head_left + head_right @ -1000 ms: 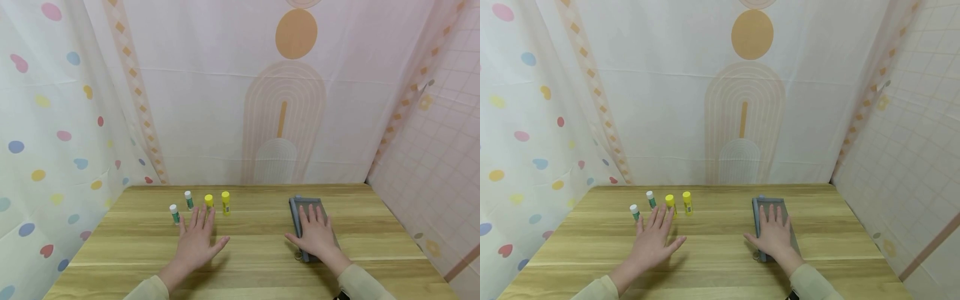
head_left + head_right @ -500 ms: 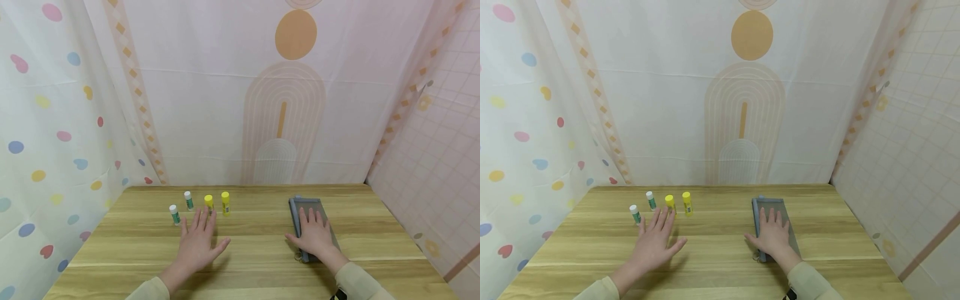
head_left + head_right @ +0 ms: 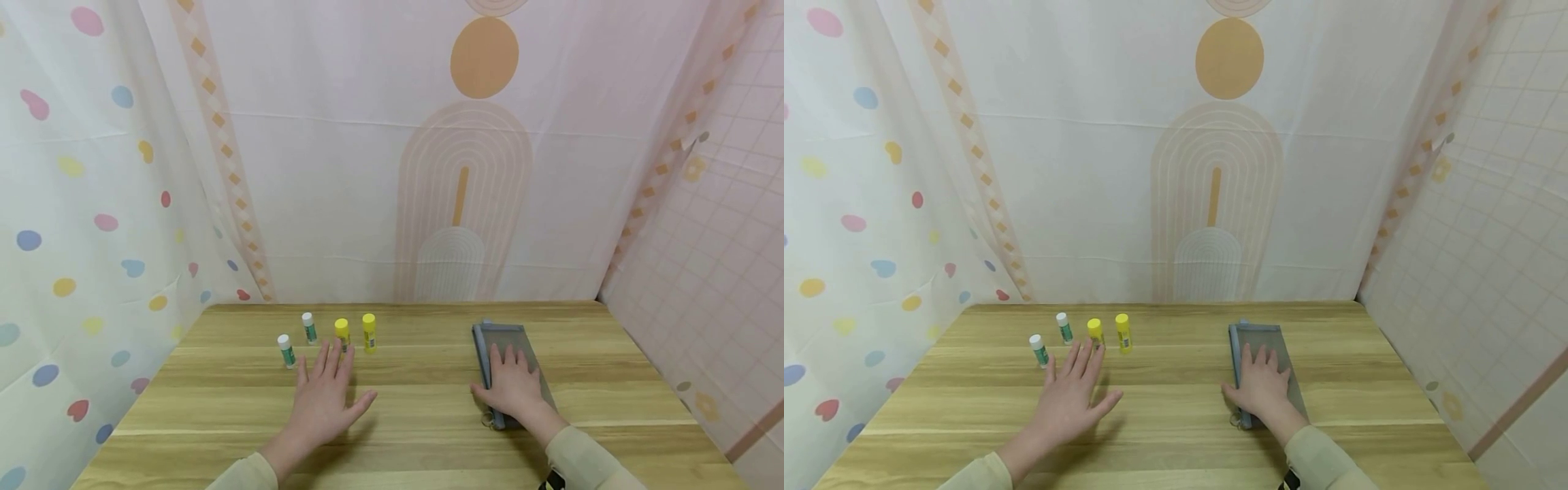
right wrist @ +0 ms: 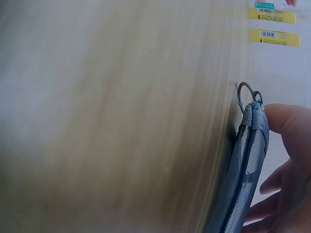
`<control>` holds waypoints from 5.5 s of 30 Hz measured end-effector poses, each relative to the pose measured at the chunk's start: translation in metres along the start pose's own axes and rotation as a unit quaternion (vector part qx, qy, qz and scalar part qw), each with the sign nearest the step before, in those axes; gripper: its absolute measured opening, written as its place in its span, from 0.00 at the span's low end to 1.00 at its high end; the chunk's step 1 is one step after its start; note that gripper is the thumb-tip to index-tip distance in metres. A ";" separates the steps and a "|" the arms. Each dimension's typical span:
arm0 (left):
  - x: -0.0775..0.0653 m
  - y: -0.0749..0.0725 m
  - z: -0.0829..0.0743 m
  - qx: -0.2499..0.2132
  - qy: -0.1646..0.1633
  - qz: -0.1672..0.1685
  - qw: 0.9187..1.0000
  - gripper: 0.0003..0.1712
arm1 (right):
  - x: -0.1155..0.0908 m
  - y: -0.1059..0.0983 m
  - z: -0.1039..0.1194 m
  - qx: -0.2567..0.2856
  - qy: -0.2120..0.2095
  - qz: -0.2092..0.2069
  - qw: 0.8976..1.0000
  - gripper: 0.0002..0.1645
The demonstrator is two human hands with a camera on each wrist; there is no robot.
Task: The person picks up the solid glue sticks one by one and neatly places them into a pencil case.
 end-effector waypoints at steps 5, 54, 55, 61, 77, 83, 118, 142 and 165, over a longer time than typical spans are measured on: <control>0.000 0.001 0.001 -0.005 -0.002 -0.001 1.000 0.52 | 0.000 0.001 0.000 0.005 0.005 0.009 1.000 0.50; 0.016 -0.001 0.022 -0.095 -0.062 -0.062 0.992 0.45 | 0.006 0.012 0.014 0.038 -0.151 0.038 0.987 0.36; 0.016 -0.002 0.022 -0.099 -0.064 -0.060 0.991 0.45 | 0.006 0.012 0.015 0.038 -0.152 0.039 0.987 0.36; 0.020 -0.003 0.024 -0.129 -0.089 -0.039 0.987 0.46 | 0.007 0.012 0.017 0.045 -0.160 0.044 0.985 0.35; 0.029 -0.002 0.030 -0.162 -0.141 -0.010 0.977 0.48 | 0.010 0.014 0.022 0.023 -0.222 0.056 0.973 0.32; 0.031 0.001 0.032 -0.172 -0.151 -0.002 0.973 0.48 | 0.012 0.013 0.022 0.022 -0.254 0.064 0.965 0.32; 0.039 0.010 0.032 -0.203 -0.179 -0.011 0.963 0.46 | 0.020 0.012 0.023 0.057 -0.315 0.019 0.947 0.25; 0.050 0.011 0.040 -0.240 -0.233 0.010 0.942 0.47 | 0.020 0.014 0.020 0.098 -0.291 0.030 0.951 0.27; 0.062 0.020 0.047 -0.358 -0.247 0.011 0.900 0.39 | 0.020 0.011 0.021 0.097 -0.298 0.016 0.949 0.26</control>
Point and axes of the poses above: each hand's wrist, its own x-axis towards the middle knuckle, its own y-axis out of the palm, z = x × y, the point moved 2 cm from there along x, towards the middle knuckle
